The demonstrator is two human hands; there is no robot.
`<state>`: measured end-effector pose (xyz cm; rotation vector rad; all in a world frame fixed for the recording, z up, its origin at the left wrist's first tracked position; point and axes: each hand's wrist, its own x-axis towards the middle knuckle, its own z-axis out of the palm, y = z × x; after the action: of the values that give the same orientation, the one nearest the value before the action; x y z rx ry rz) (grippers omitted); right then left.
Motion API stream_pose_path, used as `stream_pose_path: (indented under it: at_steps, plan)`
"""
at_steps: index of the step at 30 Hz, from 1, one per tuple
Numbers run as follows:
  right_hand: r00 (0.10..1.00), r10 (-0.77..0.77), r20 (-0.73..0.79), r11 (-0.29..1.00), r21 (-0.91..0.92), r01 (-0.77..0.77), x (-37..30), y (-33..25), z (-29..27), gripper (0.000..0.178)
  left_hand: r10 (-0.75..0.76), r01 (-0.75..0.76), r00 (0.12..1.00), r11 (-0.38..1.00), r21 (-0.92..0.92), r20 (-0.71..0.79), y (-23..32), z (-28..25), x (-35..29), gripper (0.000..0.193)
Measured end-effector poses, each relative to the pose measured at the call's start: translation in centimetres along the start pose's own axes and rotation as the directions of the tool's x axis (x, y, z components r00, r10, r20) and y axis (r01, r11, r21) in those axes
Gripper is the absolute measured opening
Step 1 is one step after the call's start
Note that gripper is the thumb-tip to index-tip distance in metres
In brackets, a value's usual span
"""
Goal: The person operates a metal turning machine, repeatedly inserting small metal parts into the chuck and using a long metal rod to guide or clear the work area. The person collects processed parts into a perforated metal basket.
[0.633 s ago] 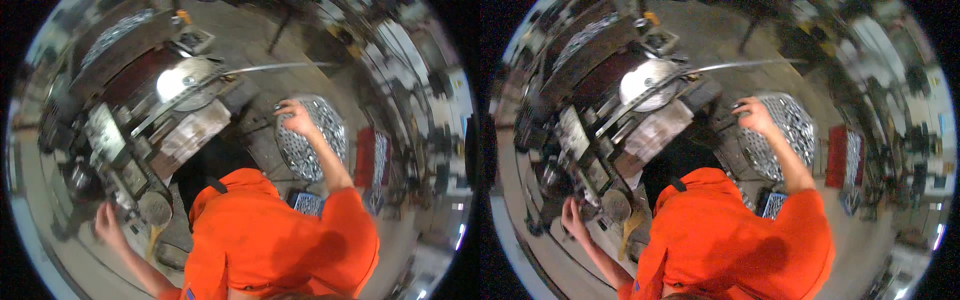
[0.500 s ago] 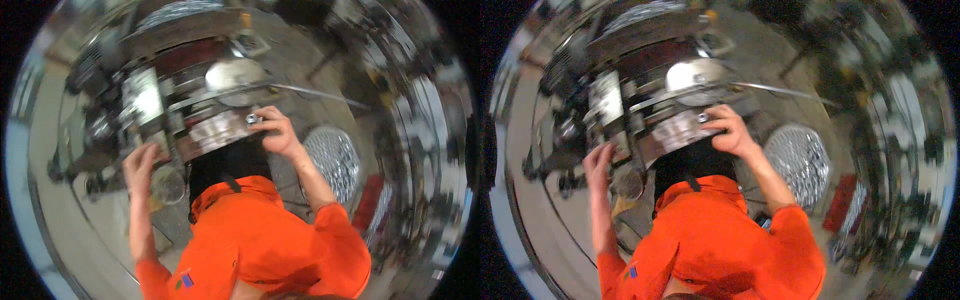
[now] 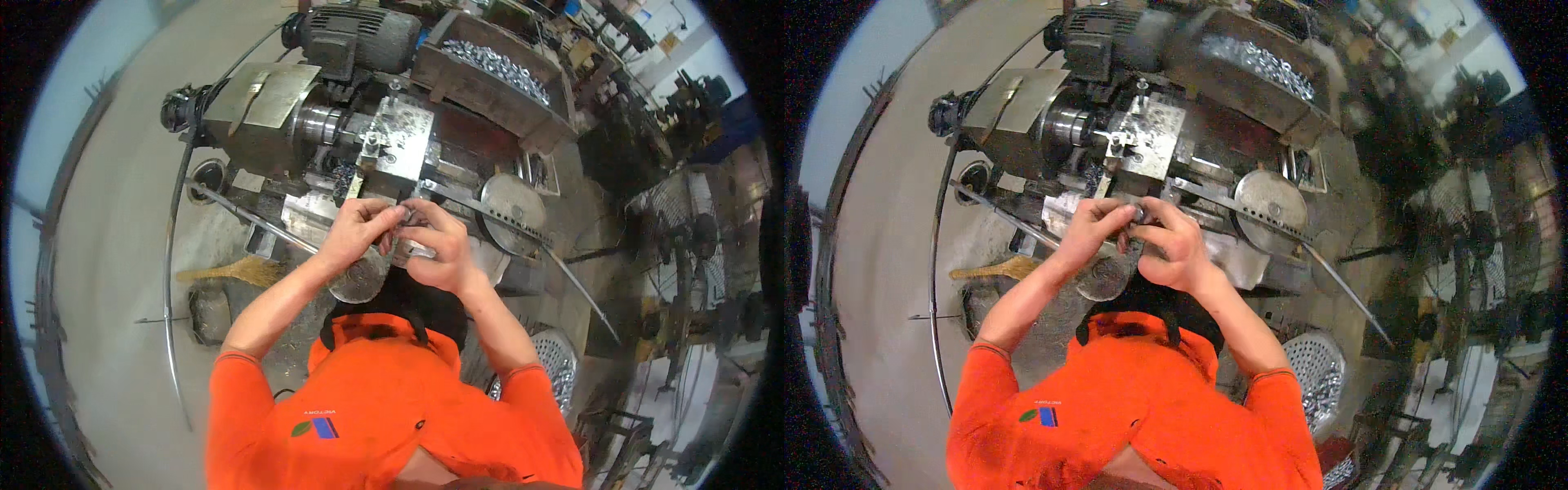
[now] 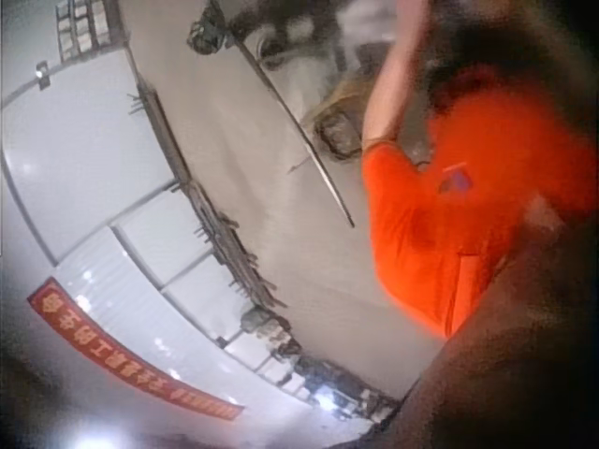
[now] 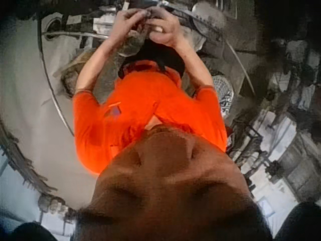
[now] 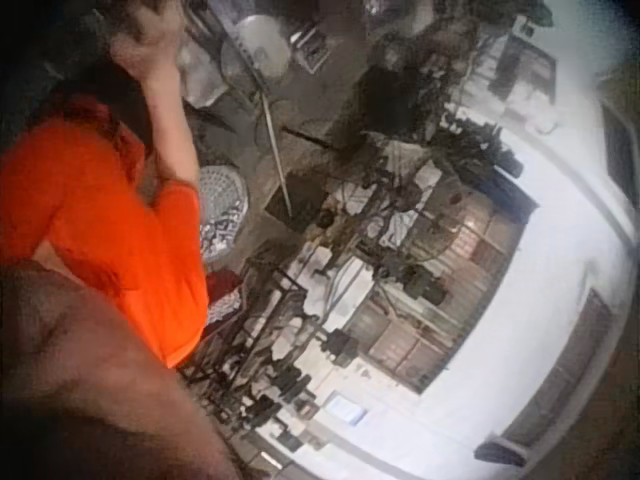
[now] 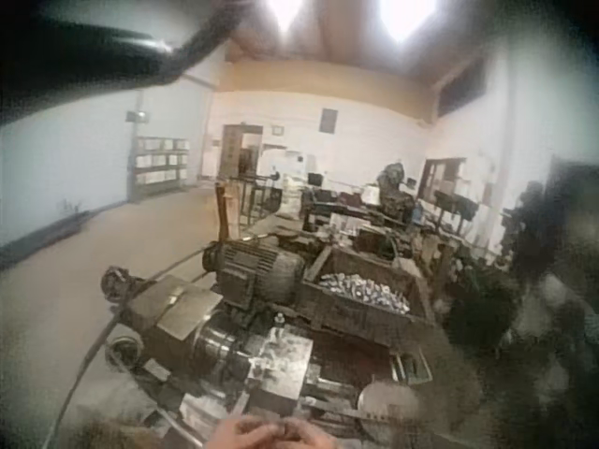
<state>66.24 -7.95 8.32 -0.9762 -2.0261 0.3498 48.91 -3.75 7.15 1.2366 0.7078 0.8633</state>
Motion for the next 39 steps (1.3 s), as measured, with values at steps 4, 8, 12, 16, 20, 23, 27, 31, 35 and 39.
stream_pose_path:
  at_steps: [4, 8, 12, 16, 20, 23, 27, 31, 35, 39]
  plan:
    - [0.978, 0.001, 0.209, 0.995, 0.098, -0.022, 2.8, 0.3, -0.5, 0.034, -0.008, -0.016, 0.999, 0.868, 0.496, 0.047, 1.6, -2.9, 0.4, 0.035]
    - [0.919, -0.088, 0.383, 0.996, 0.009, 0.092, 6.2, -0.3, -0.1, 0.033, -0.066, 0.032, 0.996, 0.903, 0.428, 0.066, 3.1, -5.1, -0.4, 0.032]
    - [0.919, -0.105, 0.379, 0.979, -0.124, 0.163, 9.9, 2.1, 1.3, 0.03, -0.011, -0.014, 1.0, 0.646, 0.763, 0.027, 7.8, -10.9, -4.3, 0.037]
    - [0.891, 0.015, 0.453, 0.871, -0.444, 0.211, 15.6, 6.0, 4.7, 0.017, 0.294, 0.399, 0.894, -0.174, 0.9, -0.339, 7.7, -21.1, -12.7, 0.04]
    - [0.911, 0.08, 0.404, 0.834, -0.528, 0.16, 16.7, 10.6, 8.3, 0.02, 0.143, 0.672, 0.741, -0.173, 0.72, -0.656, 5.8, -26.1, -20.9, 0.046]
    - [0.861, 0.292, 0.416, 0.93, -0.332, -0.155, 17.1, 10.8, 8.2, 0.025, 0.12, 0.665, 0.739, 0.026, 0.746, -0.663, 1.0, -26.7, -25.3, 0.046]
    - [0.846, 0.308, 0.435, 0.951, -0.144, -0.273, 17.6, 9.9, 8.0, 0.024, 0.212, 0.843, 0.511, 0.065, 0.534, -0.833, -0.8, -24.5, -23.4, 0.033]
    - [0.842, 0.295, 0.452, 0.954, -0.082, -0.289, 17.9, 10.7, 8.2, 0.028, 0.203, 0.805, 0.552, 0.124, 0.581, -0.809, -1.4, -26.5, -23.0, 0.029]
    - [0.787, 0.468, 0.401, 0.88, -0.292, -0.374, 19.0, 8.5, 8.1, 0.026, 0.267, 0.789, 0.614, -0.167, 0.592, -0.743, -2.8, -34.8, -26.2, 0.021]
    - [0.868, 0.45, 0.211, 0.887, -0.216, -0.407, 18.4, 9.4, 9.3, 0.027, 0.313, 0.779, 0.58, -0.482, 0.401, -0.752, 0.0, -46.3, -27.3, 0.021]
